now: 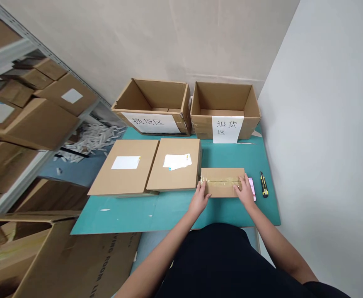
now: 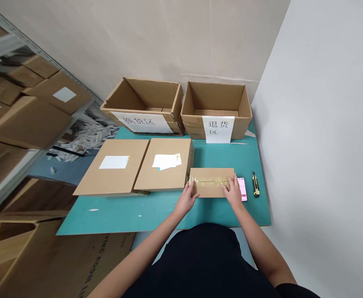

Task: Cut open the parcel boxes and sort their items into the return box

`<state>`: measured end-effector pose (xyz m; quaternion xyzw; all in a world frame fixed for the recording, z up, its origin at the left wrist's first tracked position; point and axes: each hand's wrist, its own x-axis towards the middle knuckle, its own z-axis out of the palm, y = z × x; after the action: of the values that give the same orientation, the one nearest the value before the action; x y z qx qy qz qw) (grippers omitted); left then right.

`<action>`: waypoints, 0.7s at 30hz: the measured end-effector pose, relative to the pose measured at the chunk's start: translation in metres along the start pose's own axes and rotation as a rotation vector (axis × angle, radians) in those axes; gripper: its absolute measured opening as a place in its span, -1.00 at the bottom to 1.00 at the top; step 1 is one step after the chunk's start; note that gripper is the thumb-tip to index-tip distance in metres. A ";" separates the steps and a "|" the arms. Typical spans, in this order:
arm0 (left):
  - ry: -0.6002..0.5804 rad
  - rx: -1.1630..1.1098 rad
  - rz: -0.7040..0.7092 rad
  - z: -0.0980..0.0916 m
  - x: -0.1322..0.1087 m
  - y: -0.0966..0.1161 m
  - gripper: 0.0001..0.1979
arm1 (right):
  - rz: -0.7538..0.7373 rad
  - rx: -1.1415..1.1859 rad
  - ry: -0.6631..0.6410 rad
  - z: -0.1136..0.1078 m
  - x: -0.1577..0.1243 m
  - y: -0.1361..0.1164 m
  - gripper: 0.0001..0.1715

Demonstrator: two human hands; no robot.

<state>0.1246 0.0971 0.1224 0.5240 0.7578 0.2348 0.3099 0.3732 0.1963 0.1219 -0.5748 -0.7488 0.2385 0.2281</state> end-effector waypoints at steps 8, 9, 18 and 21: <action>0.078 0.068 0.047 -0.009 0.001 0.004 -0.32 | -0.016 0.054 -0.012 -0.006 0.003 0.010 -0.31; 0.082 0.091 0.059 -0.011 0.000 0.006 -0.34 | -0.009 0.055 -0.008 -0.006 0.002 0.012 -0.29; 0.147 0.197 0.166 -0.016 -0.006 0.011 -0.37 | 0.000 0.060 0.006 -0.021 0.006 0.013 -0.25; 0.148 0.226 0.177 -0.015 -0.013 0.010 -0.36 | -0.041 0.030 -0.003 -0.027 0.010 0.009 -0.28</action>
<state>0.1239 0.0878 0.1431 0.6015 0.7510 0.2126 0.1703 0.3947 0.2109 0.1381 -0.5556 -0.7570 0.2460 0.2405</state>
